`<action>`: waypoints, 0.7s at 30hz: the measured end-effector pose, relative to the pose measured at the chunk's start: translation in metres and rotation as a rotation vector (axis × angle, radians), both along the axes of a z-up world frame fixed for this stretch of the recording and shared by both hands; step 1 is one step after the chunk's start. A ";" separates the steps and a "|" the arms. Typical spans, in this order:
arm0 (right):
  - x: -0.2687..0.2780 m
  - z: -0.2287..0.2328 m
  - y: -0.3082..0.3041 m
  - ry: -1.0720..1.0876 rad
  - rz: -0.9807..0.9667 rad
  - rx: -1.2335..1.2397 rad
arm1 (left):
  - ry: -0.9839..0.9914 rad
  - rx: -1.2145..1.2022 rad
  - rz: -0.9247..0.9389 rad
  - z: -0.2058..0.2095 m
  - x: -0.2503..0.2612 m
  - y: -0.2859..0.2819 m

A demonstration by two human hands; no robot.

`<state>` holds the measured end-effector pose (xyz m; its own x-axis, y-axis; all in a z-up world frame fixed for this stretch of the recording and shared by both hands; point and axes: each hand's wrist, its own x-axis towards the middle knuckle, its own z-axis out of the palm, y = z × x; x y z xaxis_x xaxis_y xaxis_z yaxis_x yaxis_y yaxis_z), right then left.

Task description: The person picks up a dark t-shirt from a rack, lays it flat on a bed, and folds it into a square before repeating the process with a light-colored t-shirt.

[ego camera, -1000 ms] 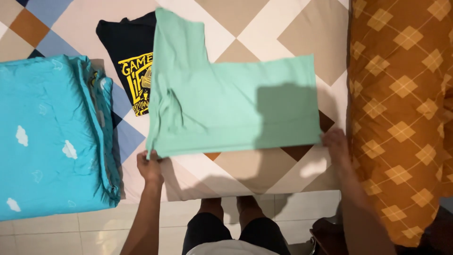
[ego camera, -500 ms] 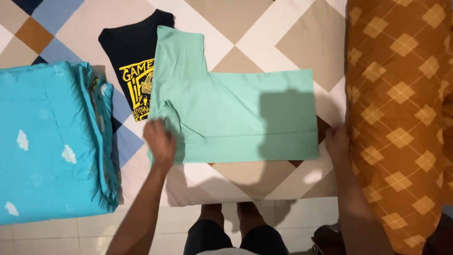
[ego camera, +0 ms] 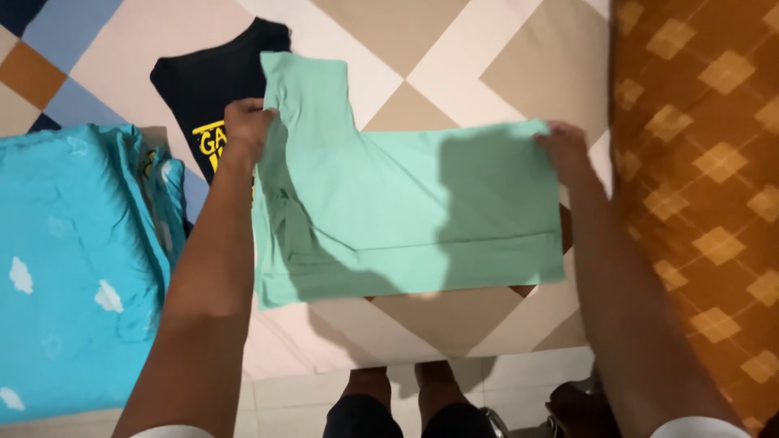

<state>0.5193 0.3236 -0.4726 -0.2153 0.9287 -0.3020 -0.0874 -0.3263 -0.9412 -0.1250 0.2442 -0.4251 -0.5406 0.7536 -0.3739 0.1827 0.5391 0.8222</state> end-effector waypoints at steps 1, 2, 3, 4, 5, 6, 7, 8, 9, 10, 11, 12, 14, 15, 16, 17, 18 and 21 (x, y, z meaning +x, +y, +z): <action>0.008 -0.006 -0.003 0.194 0.020 0.058 | -0.088 0.014 -0.005 0.005 -0.003 -0.001; 0.012 -0.010 -0.003 0.082 -0.036 0.066 | -0.180 0.030 -0.006 0.010 -0.004 -0.003; 0.019 -0.011 -0.002 -0.031 -0.091 0.074 | -0.220 0.060 -0.006 0.014 -0.007 -0.011; 0.021 -0.010 0.004 -0.140 -0.145 0.094 | -0.257 0.102 -0.006 0.024 -0.011 -0.016; 0.020 -0.009 0.006 -0.187 -0.150 0.105 | -0.293 0.143 -0.007 0.034 -0.012 -0.023; 0.019 -0.008 0.002 -0.237 -0.153 0.110 | -0.327 0.207 -0.027 0.043 -0.011 -0.032; 0.018 -0.004 -0.003 -0.287 -0.156 0.115 | -0.360 0.271 -0.047 0.054 -0.011 -0.041; 0.020 0.004 -0.013 -0.252 -0.131 0.126 | -0.394 0.333 -0.067 0.062 -0.009 -0.053; 0.025 0.012 -0.026 -0.216 -0.106 0.136 | -0.352 0.263 -0.027 0.068 -0.005 -0.070; 0.026 0.017 -0.037 -0.175 -0.084 0.155 | -0.306 0.201 0.008 0.075 -0.003 -0.091; 0.029 0.020 -0.053 -0.195 -0.074 0.183 | -0.260 0.140 0.045 0.079 -0.001 -0.116; 0.035 0.024 -0.070 -0.218 -0.063 0.212 | -0.221 0.179 -0.013 0.078 0.001 -0.141; 0.040 0.030 -0.099 -0.366 -0.046 0.283 | -0.176 0.252 -0.109 0.066 0.005 -0.193; 0.039 0.034 -0.114 -0.492 -0.039 0.324 | -0.172 0.287 -0.148 0.058 0.008 -0.218; 0.038 0.038 -0.126 -0.619 -0.032 0.366 | -0.198 0.280 -0.134 0.046 0.013 -0.238; 0.036 0.043 -0.135 -0.701 0.004 0.361 | -0.224 0.273 -0.120 0.035 0.019 -0.255; 0.033 0.048 -0.145 -0.784 0.041 0.353 | -0.252 0.263 -0.107 0.023 0.023 -0.266; 0.029 0.057 -0.167 -0.890 0.088 0.367 | 0.051 0.298 -0.318 -0.002 0.034 -0.280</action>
